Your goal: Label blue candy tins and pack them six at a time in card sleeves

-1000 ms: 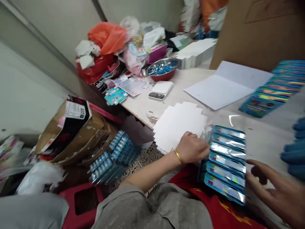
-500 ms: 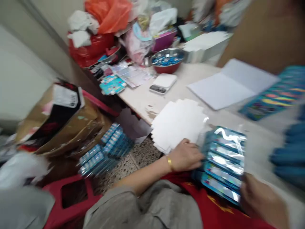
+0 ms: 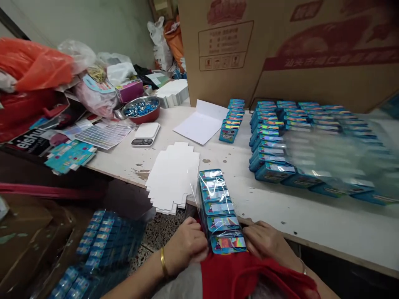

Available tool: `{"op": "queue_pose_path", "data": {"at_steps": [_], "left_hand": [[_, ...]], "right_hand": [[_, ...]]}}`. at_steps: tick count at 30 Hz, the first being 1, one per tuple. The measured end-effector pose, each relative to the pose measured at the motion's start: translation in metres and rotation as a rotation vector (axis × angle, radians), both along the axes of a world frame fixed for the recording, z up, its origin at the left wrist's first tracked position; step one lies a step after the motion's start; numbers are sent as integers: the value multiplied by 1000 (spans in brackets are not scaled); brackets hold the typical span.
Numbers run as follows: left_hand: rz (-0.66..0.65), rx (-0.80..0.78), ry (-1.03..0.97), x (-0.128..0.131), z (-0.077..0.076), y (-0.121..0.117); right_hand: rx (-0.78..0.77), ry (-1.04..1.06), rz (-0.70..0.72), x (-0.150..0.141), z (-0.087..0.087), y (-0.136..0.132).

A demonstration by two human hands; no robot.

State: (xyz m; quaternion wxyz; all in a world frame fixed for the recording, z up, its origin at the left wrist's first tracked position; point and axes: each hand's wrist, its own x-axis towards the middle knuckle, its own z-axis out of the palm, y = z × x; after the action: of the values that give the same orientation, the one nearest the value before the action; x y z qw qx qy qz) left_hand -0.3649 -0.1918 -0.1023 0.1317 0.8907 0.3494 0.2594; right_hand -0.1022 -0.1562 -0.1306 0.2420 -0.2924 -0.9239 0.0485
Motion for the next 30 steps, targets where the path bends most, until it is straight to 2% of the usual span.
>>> {"op": "queue_pose_path", "data": {"at_steps": [2,5,7,9,14,19,21,24,27,28,30], "left_hand": [[88,-43,-28,5,4,8],[270,-24,-76,16,8,24],[321,4,-115,23,8,29],[312,46,-128,27,7,27],[196,123,-102,27,4,18],[367,114,-170,43,11,52],[369,136,-162,51,11,62],[262,134,-103,56,4,60],[161,90,-139,47,-2,58],[196,87,-179,40,-2,64],[372,83,-276,25,0,89]], "right_hand": [[6,36,-95,-1,2,2],[68,90,-276,-5,4,11],[99,103,-344,-7,6,15],[103,113,-354,-6,7,14],[79,160,-283,-1,6,5],[73,134,-480,-2,12,38],[50,115,-515,-2,11,50],[-32,106,-520,3,3,48],[-216,280,-638,8,-5,28],[-308,366,-685,8,-5,21],[-547,521,-706,5,-1,11]]}}
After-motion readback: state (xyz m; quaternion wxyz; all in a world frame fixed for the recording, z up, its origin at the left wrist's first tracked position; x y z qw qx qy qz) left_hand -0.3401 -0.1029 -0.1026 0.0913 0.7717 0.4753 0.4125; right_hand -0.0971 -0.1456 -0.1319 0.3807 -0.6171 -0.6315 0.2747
